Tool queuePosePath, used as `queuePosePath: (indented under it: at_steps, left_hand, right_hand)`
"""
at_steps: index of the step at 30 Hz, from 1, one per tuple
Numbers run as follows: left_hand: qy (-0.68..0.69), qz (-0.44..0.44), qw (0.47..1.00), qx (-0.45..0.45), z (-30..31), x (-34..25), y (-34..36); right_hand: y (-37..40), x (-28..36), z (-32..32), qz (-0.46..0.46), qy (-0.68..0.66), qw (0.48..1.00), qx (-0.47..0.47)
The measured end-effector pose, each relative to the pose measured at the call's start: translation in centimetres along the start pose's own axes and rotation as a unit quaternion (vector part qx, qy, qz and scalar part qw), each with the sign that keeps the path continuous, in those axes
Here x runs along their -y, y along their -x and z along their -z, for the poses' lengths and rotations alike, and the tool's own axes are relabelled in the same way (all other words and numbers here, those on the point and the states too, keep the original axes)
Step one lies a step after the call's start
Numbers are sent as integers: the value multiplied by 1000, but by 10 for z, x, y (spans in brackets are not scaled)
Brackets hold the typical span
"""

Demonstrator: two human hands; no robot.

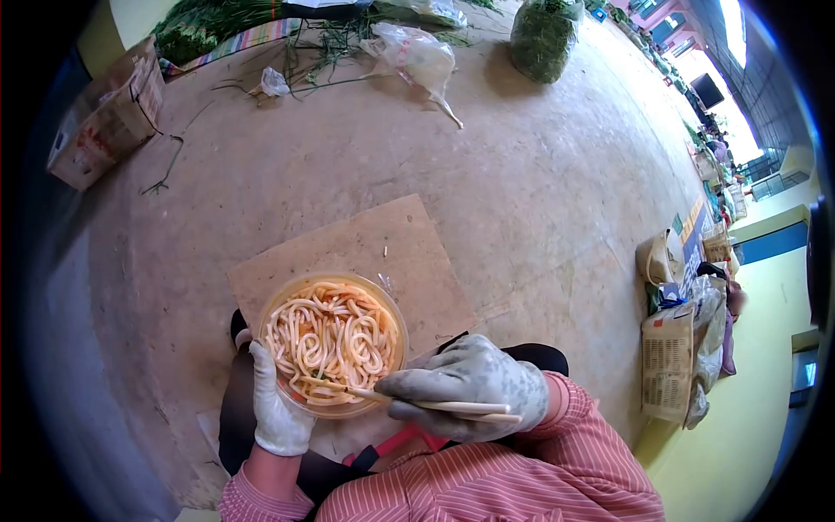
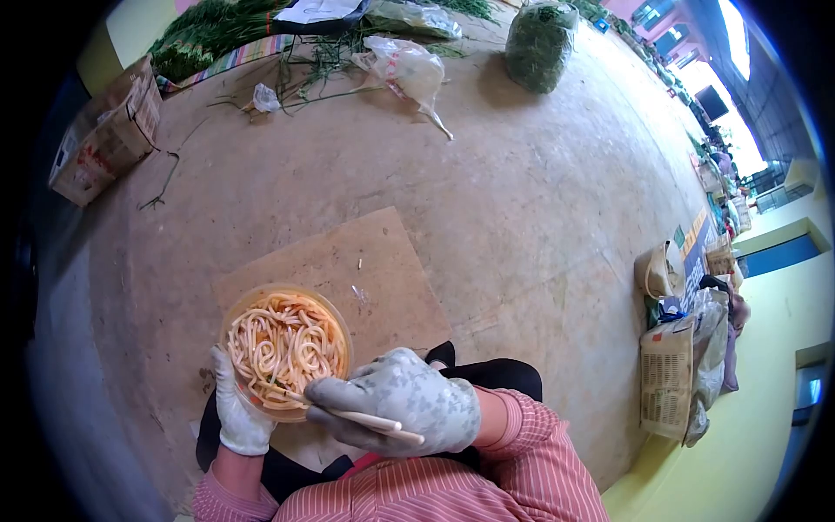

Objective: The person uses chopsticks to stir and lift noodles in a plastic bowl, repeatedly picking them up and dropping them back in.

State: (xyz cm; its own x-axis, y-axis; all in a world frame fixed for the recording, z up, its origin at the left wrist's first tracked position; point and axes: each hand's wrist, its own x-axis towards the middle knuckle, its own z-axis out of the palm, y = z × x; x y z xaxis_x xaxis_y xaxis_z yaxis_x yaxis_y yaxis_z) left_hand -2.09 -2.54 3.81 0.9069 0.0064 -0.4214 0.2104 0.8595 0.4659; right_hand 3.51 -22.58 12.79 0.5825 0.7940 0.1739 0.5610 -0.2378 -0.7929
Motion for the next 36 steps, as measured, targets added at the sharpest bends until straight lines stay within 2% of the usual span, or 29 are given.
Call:
queuePosePath:
  at_steps: [5,12,14,16,17,18,20,21,24,25,28,29,30,33,36]
  left_hand:
    - [-4,-6,1000,-1,2,0,0]
    - [16,-19,1000,-1,9,1,-3]
    - [27,-12,1000,-7,9,1,-4]
    - [30,-7,999,-10,10,1,-4]
    - [33,-4,999,-12,11,1,-4]
    - [33,-5,999,-12,11,2,-3]
    - [26,-10,1000,-11,10,3,-4]
    - [27,-11,1000,-8,9,3,-4]
    - [24,-6,1000,-2,6,2,-2]
    - [23,-2,1000,-5,4,2,-1]
    - [26,9,1000,-4,5,2,0]
    - [32,16,999,-1,5,2,0]
    - [32,15,999,0,4,2,0]
    - [34,18,999,-3,3,1,0]
    - [42,19,999,-1,4,0,0]
  right_hand:
    - [3,1,0,-12,65,997,-43]
    - [3,3,10,-56,76,991,-96]
    - [1,6,14,-75,63,990,-98]
    - [2,10,18,-76,25,986,-145]
    - [5,14,22,-124,-10,983,-132]
    - [7,18,24,-124,-9,983,-132]
    - [11,24,28,-159,-108,968,-160]
    - [13,24,29,-160,-132,968,-144]
    - [4,18,18,-117,-161,971,-129]
    - [1,16,17,-128,-138,978,-91]
    - [-8,10,9,-163,-159,969,-92]
    - [-7,4,6,-119,-104,981,-114]
    - [-6,4,8,-117,-103,981,-114]
    - [-6,10,16,-212,-162,953,-146]
    - [-1,5,21,-236,-190,940,-158]
